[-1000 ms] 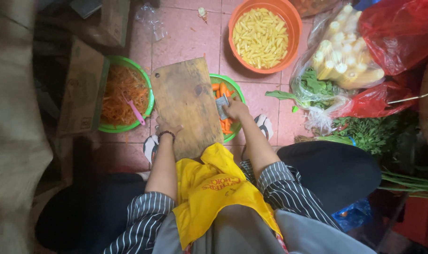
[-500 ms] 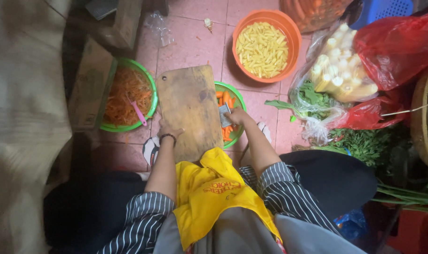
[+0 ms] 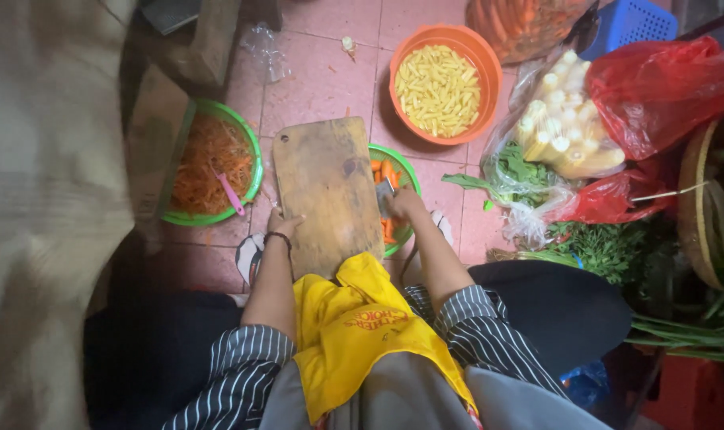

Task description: The recorder is using a peeler to slice strips from a carrot on a wooden cutting board.

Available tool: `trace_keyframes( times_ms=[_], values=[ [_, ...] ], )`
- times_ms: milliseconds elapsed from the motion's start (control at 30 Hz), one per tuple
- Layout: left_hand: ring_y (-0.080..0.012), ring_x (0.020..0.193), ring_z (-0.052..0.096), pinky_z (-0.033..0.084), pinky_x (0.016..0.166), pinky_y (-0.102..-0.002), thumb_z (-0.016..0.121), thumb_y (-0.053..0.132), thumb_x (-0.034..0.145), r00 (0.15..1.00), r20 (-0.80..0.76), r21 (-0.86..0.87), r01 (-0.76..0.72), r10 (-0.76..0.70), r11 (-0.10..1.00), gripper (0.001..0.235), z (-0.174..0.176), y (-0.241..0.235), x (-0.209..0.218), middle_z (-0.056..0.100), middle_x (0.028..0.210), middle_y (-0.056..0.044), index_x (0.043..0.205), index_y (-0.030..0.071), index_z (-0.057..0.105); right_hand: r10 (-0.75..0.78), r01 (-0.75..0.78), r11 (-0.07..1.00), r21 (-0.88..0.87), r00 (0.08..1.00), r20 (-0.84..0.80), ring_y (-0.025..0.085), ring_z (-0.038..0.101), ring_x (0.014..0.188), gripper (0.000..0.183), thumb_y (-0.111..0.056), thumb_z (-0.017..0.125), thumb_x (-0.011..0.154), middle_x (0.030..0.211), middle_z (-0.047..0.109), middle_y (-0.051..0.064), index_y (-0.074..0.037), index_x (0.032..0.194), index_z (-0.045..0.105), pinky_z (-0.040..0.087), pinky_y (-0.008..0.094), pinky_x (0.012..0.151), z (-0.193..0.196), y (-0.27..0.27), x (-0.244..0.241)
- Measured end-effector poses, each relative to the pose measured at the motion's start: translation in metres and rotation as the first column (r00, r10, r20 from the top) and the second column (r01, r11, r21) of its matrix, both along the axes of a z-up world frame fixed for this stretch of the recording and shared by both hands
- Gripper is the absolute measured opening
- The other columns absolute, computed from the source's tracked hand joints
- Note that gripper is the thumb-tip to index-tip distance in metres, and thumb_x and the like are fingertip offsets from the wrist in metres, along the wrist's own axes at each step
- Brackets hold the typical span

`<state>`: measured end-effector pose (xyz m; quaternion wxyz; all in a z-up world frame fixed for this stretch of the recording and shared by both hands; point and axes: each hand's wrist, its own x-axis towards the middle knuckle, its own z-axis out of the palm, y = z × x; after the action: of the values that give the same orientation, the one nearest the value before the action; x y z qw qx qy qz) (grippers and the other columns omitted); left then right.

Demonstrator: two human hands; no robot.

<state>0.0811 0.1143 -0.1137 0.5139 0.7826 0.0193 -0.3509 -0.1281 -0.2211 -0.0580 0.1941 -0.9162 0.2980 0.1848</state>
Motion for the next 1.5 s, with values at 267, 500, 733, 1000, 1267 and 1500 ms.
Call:
trace_keyframes(
  times_ms=[267,500,733,1000,1267,1500],
  values=[
    [-0.0198,0.086,0.069,0.057,0.079,-0.035,0.093,0.014,0.067,0.999,-0.033,-0.038,0.000,-0.001,0.999,0.055,-0.006,0.000,-0.002,0.072,0.097,-0.009,0.109,0.004,0.060,-0.203,0.231,0.938,0.256,0.970,-0.131,0.040,0.072,0.095,0.063,-0.054,0.047,0.096,0.095,0.075,0.027,0.001,0.093,0.077,0.054,0.047,0.094,0.074,0.018,0.013],
    [-0.0214,0.090,0.071,0.057,0.083,-0.035,0.091,0.013,0.069,0.998,-0.052,-0.017,0.018,-0.019,1.000,0.053,0.021,-0.001,-0.001,0.075,0.102,-0.011,0.112,0.003,0.061,-0.156,0.170,0.983,0.071,0.971,-0.179,0.046,0.068,0.100,0.062,-0.055,0.043,0.097,0.102,0.071,0.029,-0.001,0.101,0.075,0.053,0.051,0.093,0.040,0.019,0.019],
    [-0.0229,0.098,0.071,0.056,0.089,-0.037,0.090,0.015,0.069,0.996,-0.035,0.007,0.078,-0.078,0.997,0.061,0.013,-0.002,0.003,0.074,0.111,-0.012,0.120,0.002,0.059,-0.221,0.225,0.971,0.077,0.974,-0.058,0.045,0.068,0.101,0.062,-0.054,0.044,0.096,0.102,0.072,0.029,-0.001,0.097,0.076,0.053,0.051,0.094,0.039,0.017,0.003],
    [-0.0230,0.098,0.070,0.056,0.087,-0.037,0.089,0.013,0.069,0.996,-0.078,-0.022,0.051,-0.053,0.998,0.064,0.014,-0.003,0.001,0.073,0.109,-0.011,0.123,0.002,0.057,-0.339,0.356,0.931,-0.081,0.926,0.169,0.045,0.070,0.096,0.044,-0.041,0.055,0.097,0.097,0.073,0.027,-0.003,0.101,0.076,0.055,0.053,0.090,0.088,0.029,0.014],
    [-0.0231,0.097,0.069,0.056,0.085,-0.038,0.089,0.011,0.069,0.996,-0.081,-0.109,0.011,-0.020,0.994,0.065,0.034,-0.016,-0.006,0.072,0.109,-0.011,0.125,0.005,0.057,-0.362,0.436,0.897,-0.075,0.820,0.443,0.046,0.068,0.084,0.035,-0.034,0.056,0.097,0.088,0.070,0.028,-0.002,0.095,0.071,0.053,0.056,0.078,0.162,0.069,0.036],
    [-0.0382,0.093,0.068,0.055,0.081,-0.049,0.095,0.021,0.056,0.947,0.313,0.300,-0.018,-0.080,0.954,0.078,0.110,-0.035,-0.017,0.069,0.103,-0.020,0.123,0.005,0.057,-0.283,0.195,0.957,0.214,0.788,0.547,0.047,0.065,0.071,0.029,-0.028,0.060,0.098,0.076,0.064,0.030,0.001,0.097,0.066,0.051,0.054,0.066,0.131,0.151,0.026]
  ],
)
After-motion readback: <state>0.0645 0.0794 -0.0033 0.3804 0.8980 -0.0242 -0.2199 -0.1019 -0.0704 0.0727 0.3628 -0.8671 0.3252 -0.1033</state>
